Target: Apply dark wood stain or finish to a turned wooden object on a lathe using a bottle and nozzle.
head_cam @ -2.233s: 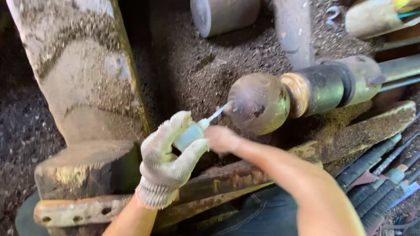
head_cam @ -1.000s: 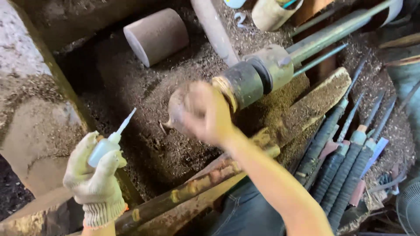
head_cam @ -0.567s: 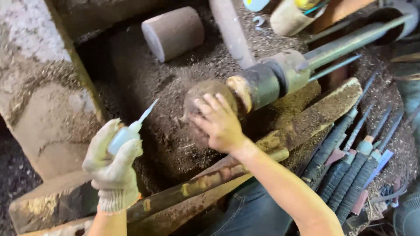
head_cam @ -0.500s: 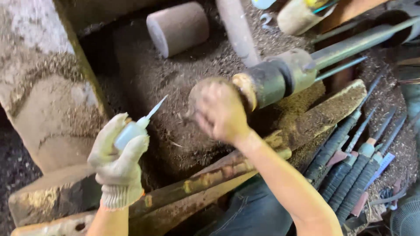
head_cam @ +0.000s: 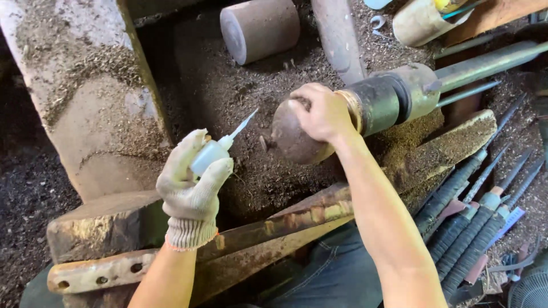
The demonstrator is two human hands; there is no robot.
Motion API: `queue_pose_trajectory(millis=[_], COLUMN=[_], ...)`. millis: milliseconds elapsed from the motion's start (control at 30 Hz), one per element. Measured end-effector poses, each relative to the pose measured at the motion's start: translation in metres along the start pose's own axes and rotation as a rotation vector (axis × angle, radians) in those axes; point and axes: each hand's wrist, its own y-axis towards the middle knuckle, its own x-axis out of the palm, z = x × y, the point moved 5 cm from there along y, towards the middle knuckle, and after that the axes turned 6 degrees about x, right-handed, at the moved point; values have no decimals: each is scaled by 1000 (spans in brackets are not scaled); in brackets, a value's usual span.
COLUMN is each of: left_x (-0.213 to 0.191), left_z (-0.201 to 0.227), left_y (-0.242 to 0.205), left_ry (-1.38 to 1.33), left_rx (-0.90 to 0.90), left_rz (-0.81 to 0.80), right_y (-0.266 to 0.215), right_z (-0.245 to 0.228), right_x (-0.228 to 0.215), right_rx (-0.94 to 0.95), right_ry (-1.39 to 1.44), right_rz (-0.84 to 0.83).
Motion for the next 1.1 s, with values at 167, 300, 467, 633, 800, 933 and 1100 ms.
queue_pose_trajectory(millis=[167, 300, 467, 633, 800, 933, 1100], left_x=[-2, -1, 1, 4, 22, 17, 10], left_z=[-6, -3, 6, 19, 14, -1, -18], left_y=[-3, -6, -2, 29, 50, 50, 46], left_ry=[-80, -44, -140, -139, -259, -286, -369], left_rx=[17, 0, 9, -34, 1, 28, -143], left_rz=[26, -7, -42, -89, -193, -167, -167], right_y=[-69, -61, -49, -64, -36, -66, -20], right_z=[-50, -16, -15, -18, -25, -45, -19], right_x=[27, 14, -8, 16, 13, 9, -3], right_rx=[-498, -463, -224, -720, 123, -717, -159], right_ry=[-524, -246, 91, -463, -531, -481, -26], right_rz=[271, 417, 304, 456, -225, 458, 166])
